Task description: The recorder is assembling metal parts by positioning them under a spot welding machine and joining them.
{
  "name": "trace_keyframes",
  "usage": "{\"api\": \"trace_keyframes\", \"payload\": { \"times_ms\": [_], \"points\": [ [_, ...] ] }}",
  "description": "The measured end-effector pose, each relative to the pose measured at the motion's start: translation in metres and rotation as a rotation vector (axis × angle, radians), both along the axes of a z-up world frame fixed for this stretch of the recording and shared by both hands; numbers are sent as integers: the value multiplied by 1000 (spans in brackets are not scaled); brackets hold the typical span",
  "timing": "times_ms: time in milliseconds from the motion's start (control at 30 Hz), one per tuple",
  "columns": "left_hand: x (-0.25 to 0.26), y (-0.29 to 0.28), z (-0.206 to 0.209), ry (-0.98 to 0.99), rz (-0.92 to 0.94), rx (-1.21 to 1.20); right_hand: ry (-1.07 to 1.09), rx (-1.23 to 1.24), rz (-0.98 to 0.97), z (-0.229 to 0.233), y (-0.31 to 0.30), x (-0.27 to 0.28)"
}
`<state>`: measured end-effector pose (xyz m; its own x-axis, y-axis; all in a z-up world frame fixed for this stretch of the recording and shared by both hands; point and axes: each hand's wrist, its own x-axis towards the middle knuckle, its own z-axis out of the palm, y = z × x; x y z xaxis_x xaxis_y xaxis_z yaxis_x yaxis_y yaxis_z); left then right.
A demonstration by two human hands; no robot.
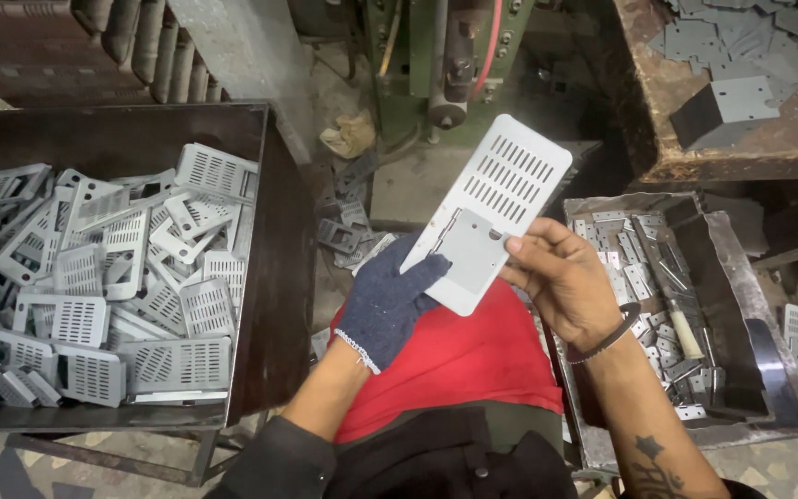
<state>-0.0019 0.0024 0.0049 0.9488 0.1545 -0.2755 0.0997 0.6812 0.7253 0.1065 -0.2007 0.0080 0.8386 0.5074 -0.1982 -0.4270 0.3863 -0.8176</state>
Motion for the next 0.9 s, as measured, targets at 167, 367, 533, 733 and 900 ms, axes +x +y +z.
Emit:
{"api": "trace_keyframes", "payload": {
  "times_ms": [167,367,533,733,900],
  "points": [
    [0,0,7,-9,8,44,-29,24,-4,-2,0,0],
    [4,-2,24,-25,8,63,-37,55,-41,7,-1,-1],
    [11,-3,61,-66,-26,43,-103,128,-55,37,1,2],
    [32,0,110,-83,-24,53,-177,172,-42,68,10,39],
    [68,16,105,-105,123,143,-114,163,35,101,41,79]
  ]
}}
